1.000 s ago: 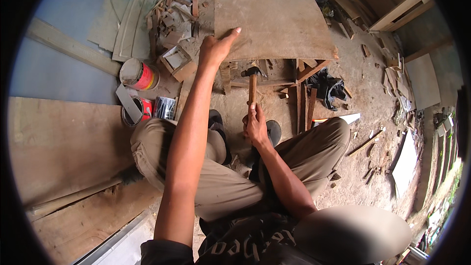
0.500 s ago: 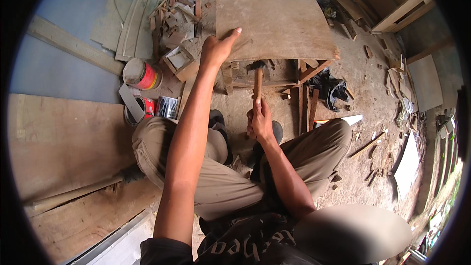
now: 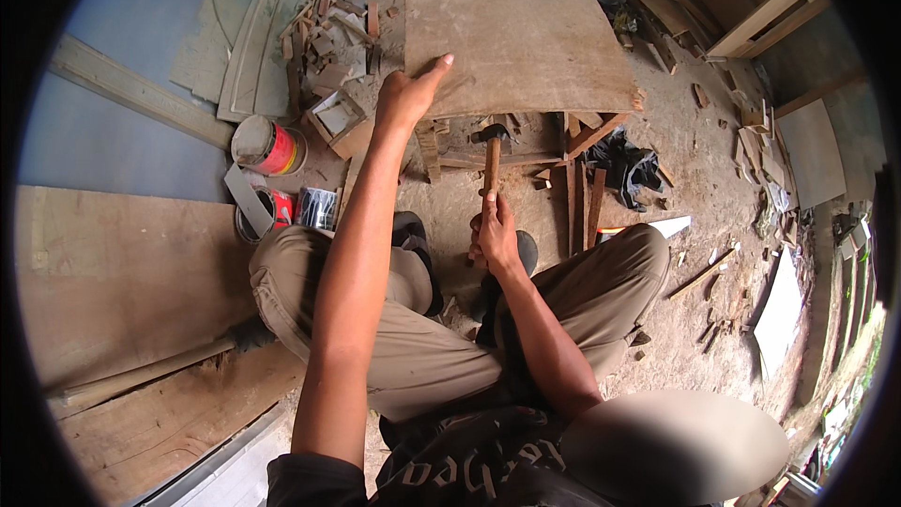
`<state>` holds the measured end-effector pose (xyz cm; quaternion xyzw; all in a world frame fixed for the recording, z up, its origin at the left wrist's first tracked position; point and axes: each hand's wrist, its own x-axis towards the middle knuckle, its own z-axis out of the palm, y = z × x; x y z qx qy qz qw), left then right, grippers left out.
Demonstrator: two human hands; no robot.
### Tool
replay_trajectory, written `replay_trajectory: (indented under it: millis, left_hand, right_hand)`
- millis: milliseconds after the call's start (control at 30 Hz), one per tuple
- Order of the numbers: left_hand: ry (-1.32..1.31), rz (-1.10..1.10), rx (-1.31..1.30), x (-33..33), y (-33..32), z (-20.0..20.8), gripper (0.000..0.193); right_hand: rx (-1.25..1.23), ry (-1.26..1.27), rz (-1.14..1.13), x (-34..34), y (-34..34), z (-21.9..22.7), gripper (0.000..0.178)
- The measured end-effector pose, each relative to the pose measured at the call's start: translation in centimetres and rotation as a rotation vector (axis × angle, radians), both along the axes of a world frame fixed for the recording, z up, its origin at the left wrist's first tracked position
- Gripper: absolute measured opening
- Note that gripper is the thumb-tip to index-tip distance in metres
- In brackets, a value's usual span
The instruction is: The person sits on the floor and uses a hammer to drive nails into the legs of a wooden stool. They repeatedly position nails and strike them to secure the stool's structure.
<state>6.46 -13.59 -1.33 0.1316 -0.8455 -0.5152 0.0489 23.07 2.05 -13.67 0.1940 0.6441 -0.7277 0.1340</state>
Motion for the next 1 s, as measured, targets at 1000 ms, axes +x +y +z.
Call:
replay_trajectory:
  millis: [1000]
  left_hand:
    - [-0.026,0.001,0.05,0.2,0.0,0.2,0.066]
  right_hand:
    - [0.034,0.034,-0.019,0.1,-1.0,0.2,0.043]
